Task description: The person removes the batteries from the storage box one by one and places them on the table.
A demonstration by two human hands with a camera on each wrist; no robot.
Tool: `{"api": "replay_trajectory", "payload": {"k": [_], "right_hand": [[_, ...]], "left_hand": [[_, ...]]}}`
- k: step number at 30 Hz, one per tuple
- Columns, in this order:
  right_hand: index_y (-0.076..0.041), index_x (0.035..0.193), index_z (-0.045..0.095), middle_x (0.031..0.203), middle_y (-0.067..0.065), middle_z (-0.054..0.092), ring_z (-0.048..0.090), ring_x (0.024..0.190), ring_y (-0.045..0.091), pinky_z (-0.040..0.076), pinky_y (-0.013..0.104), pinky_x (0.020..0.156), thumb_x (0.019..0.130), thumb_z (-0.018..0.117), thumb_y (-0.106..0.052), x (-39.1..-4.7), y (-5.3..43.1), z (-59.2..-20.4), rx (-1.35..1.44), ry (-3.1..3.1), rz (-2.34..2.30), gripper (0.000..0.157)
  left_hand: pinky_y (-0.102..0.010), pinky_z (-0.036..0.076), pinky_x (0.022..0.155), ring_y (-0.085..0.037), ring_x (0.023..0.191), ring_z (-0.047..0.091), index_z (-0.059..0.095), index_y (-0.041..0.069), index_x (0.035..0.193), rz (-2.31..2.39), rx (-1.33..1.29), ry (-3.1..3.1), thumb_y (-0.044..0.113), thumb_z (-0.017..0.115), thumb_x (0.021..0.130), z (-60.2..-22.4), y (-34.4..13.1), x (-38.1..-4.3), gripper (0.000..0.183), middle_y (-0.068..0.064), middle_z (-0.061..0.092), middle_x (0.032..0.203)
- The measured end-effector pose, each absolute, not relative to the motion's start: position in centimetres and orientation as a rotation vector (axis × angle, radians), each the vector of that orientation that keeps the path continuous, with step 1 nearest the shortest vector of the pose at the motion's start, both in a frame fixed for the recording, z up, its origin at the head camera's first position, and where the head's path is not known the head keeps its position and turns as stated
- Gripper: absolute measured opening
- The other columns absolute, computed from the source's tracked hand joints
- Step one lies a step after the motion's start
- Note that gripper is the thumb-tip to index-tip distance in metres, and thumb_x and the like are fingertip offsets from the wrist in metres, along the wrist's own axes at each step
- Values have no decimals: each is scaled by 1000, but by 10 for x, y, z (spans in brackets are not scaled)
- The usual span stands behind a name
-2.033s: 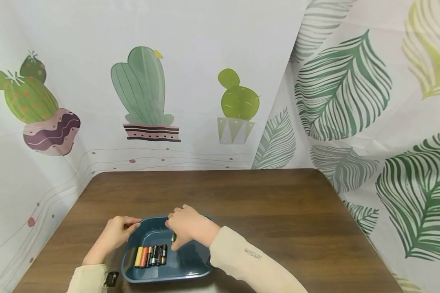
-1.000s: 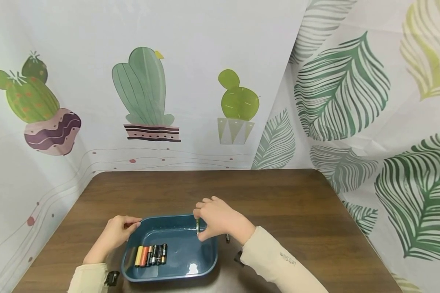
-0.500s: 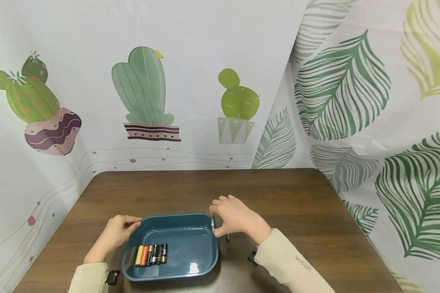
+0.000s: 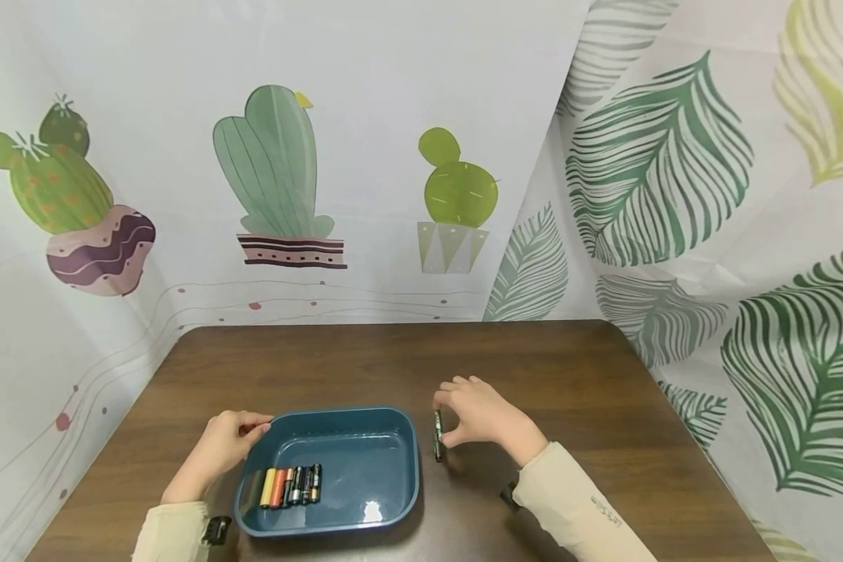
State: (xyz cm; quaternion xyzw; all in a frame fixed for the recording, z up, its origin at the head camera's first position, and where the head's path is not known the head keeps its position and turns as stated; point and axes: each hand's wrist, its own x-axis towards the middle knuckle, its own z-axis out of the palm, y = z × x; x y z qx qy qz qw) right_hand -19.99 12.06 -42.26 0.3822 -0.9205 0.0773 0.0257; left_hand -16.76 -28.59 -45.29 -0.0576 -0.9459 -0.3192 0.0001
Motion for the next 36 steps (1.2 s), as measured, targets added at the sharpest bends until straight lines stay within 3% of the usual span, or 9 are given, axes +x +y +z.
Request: {"api": "replay_trajectory", "payload": {"k": [4, 12, 21, 29, 36], "right_hand": [[-14, 97, 69, 86, -4, 58, 51, 82, 16, 46, 47, 83, 66, 83, -32, -202, 126, -436, 1164, -2888, 251, 39], [-14, 90, 68, 78, -7, 51, 42, 73, 10, 36, 29, 66, 63, 84, -30, -206, 130, -465, 1180, -2919, 287, 36], [-16, 86, 67, 82, -7, 55, 49, 78, 14, 46, 42, 75, 61, 86, -32, -204, 126, -476, 1168, -2939, 270, 36], [-16, 88, 68, 84, -6, 57, 52, 81, 17, 47, 48, 81, 61, 86, -33, -201, 124, -474, 1148, -2955, 256, 37], [-15, 90, 68, 85, -6, 57, 51, 80, 16, 45, 38, 73, 61, 87, -36, -202, 125, -476, 1154, -2939, 249, 40]], "left_hand": [[-25, 42, 46, -13, 48, 51, 71, -4, 104, -999, -182, -2965, 4, 65, 88, -453, -286, -168, 19, -4, 64, 73], [-25, 41, 46, -11, 49, 48, 72, -4, 104, -983, -219, -2954, 4, 65, 88, -451, -285, -168, 19, -2, 61, 68], [-25, 42, 46, -12, 48, 50, 71, -4, 105, -1002, -204, -2962, 4, 65, 88, -452, -285, -167, 19, -3, 62, 69], [-25, 43, 46, -13, 48, 51, 71, -4, 104, -1012, -199, -2955, 3, 66, 88, -453, -286, -167, 19, -5, 65, 74], [-25, 43, 46, -13, 47, 51, 71, -4, 104, -1007, -203, -2950, 3, 65, 88, -452, -285, -168, 19, -4, 64, 72]]}}
